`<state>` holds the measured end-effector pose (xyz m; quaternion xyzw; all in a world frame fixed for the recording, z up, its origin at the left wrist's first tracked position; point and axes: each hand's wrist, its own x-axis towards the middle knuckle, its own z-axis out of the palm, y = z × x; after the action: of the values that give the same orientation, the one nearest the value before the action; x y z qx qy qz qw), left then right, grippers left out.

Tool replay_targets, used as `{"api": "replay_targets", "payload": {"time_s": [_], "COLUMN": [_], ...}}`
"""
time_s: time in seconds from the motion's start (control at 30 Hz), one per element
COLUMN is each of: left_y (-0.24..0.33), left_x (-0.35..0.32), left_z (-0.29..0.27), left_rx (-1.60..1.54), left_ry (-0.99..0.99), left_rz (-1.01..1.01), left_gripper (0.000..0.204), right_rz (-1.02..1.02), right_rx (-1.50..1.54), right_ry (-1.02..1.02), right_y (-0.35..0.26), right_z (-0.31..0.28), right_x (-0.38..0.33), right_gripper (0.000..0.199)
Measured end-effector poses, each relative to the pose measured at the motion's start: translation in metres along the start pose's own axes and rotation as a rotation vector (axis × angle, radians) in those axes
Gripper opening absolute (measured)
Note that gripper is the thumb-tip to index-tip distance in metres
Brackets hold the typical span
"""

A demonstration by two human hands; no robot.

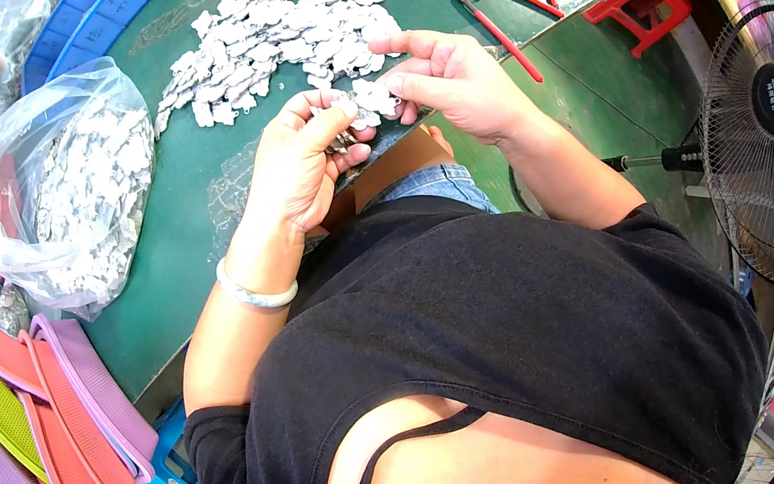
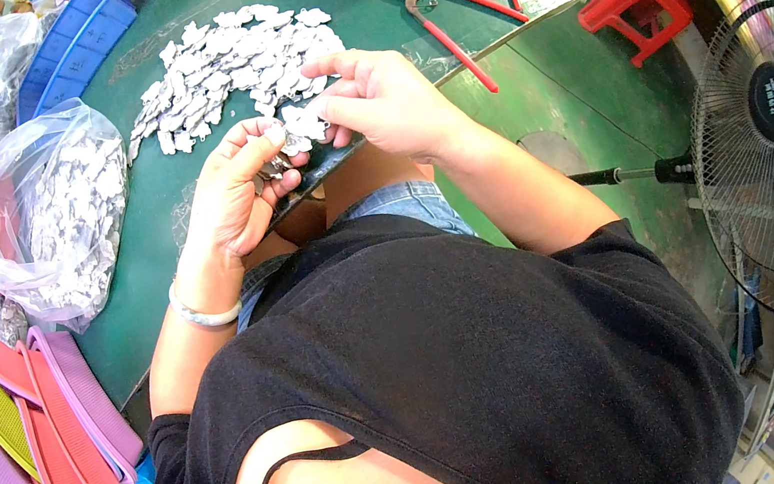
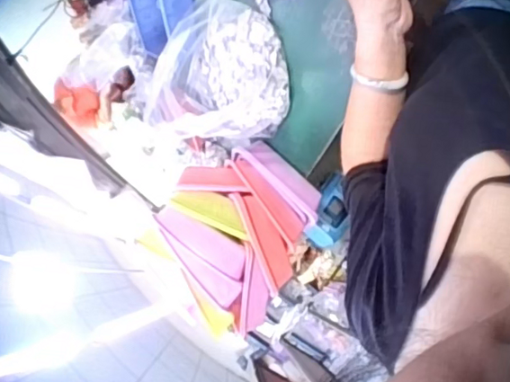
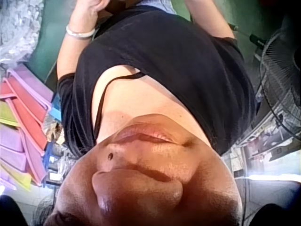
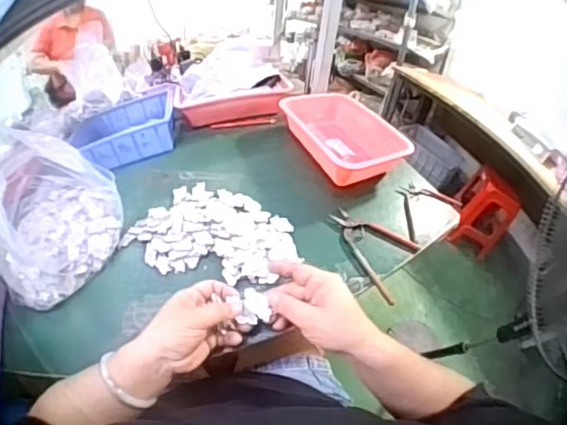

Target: The person repeatedly picks up small white irregular pieces from a pile on a green table, separates them by hand, and places them into a clear plastic bag. The person occasionally uses red-handled pliers to adjust or separate pieces. The task continues throughout the clip with the pile gradually decreasing.

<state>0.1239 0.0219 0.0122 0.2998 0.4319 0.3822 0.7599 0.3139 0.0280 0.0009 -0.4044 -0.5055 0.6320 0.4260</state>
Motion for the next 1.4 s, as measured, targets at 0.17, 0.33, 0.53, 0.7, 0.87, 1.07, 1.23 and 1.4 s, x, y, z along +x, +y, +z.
{"api": "replay_targets", "payload": {"time_s": [0.17,0.33,0.53,0.7,0.87,1.07,1.23,1.4], "left_y": [-0.002,0.001,0.065,0.171,0.204,0.142,0.069,0.044], "left_x": [0.000,-0.003,-0.032,-0.074,-0.079,-0.060,-0.011,0.025], "left_z": [0.000,-0.005,-0.036,-0.114,-0.155,-0.067,-0.046,-0.039], "left_rx": [0.001,0.003,0.017,0.397,1.275,1.589,1.585,1.685], "left_ry": [0.013,0.017,0.108,0.491,0.924,0.761,0.305,0.049], "left_rz": [0.005,0.028,0.360,0.888,0.893,1.447,1.172,0.988], "left_gripper": [0.015,0.014,0.012,0.012,0.018,0.018,0.030,0.044], "right_rz": [0.031,-0.046,-0.232,-0.370,-0.545,-0.526,-0.562,-0.627], "right_rx": [0.056,-0.038,-0.383,-0.742,-0.953,-1.086,-1.106,-1.035], "right_ry": [-0.046,-0.093,0.089,0.244,0.215,0.115,0.034,-0.098], "right_y": [-0.002,-0.005,0.002,-0.009,-0.005,0.000,-0.001,0.002], "right_z": [0.004,0.013,-0.008,-0.017,-0.018,-0.013,0.001,0.011], "right_x": [0.000,0.001,0.017,0.031,0.046,0.058,0.061,0.056], "right_gripper": [0.038,0.039,0.036,0.033,0.039,0.046,0.048,0.046]}}
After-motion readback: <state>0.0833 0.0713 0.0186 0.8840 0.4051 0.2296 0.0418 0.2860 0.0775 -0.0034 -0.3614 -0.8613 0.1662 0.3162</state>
